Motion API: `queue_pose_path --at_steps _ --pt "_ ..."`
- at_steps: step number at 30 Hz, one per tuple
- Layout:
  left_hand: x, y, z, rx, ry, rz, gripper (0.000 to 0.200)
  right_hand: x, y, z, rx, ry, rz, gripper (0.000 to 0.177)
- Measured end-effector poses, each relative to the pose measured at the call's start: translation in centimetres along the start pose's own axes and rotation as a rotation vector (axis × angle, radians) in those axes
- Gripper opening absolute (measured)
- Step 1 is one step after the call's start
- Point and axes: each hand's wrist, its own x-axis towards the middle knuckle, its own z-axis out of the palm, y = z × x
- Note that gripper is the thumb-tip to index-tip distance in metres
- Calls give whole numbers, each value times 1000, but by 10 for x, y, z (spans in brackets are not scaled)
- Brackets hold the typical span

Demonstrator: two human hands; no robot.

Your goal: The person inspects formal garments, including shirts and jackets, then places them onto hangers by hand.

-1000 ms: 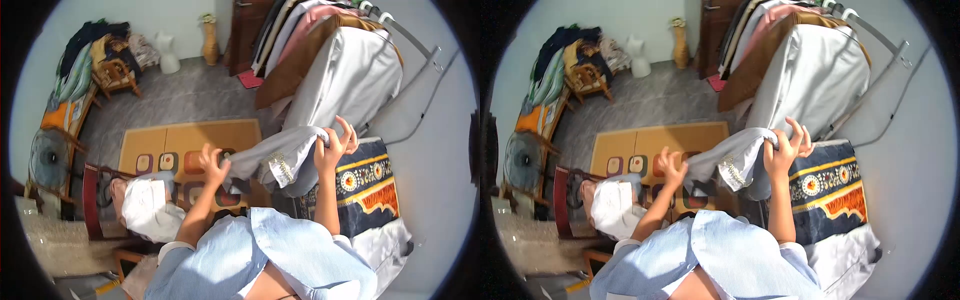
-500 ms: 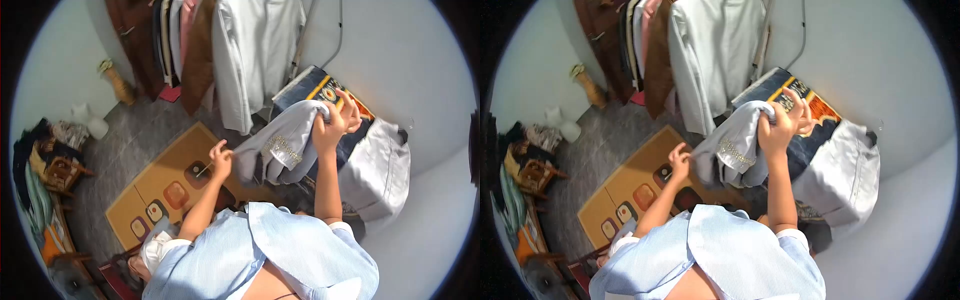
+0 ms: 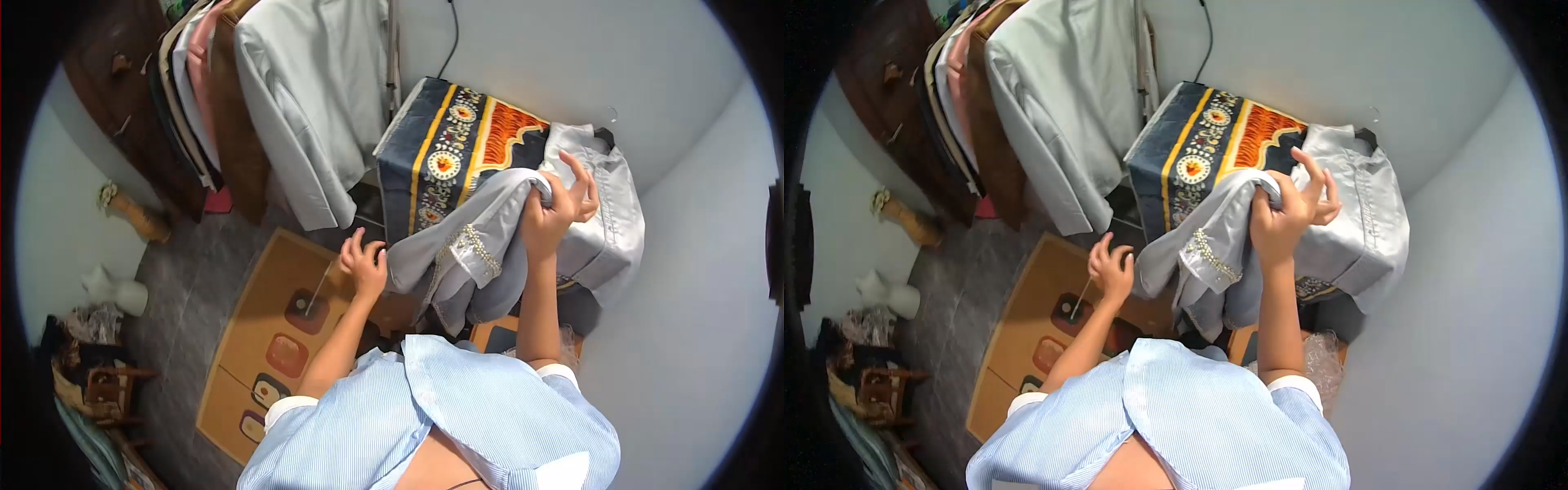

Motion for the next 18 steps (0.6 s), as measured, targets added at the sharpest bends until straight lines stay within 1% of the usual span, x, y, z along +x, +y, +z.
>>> queue_pose_path --at_steps 1,3,4,5,7,8,10,11,13,14,15,16,17,18 --pt "2 0 1 -96 69 -4 42 1 7 -5 -8 26 18 12" --pt "1 8 -1 -146 -224 241 70 0 12 -13 -41 28 26 12" --pt "-4 20 5 -26 -382 286 85 0 11 -15 -41 22 36 12" --pt "-7 32 12 -38 -475 279 80 0 11 -15 -50 27 20 12" --pt "-12 45 38 72 -481 301 65 0 9 -16 -54 17 41 12" --pt "-12 48 47 41 -492 261 45 2 12 -16 -66 26 38 13" --pt "2 49 59 11 -400 253 36 10 27 -20 -92 40 56 12" --pt "10 46 62 -1 -318 233 35 15 38 -24 -110 52 67 12" --pt "38 39 50 -3 -246 212 30 23 64 -34 -192 71 106 13" --pt "54 32 45 -8 -179 247 28 25 77 -38 -236 76 129 14" --pt "72 31 32 -30 -101 321 25 25 95 -44 -281 72 106 16" --pt "93 33 18 -53 -74 357 23 26 108 -51 -339 34 131 16" --pt "112 42 -1 24 -96 326 20 26 120 -57 -395 -3 155 17" --pt "132 48 -15 21 -42 350 20 25 135 -63 -471 -48 158 17"
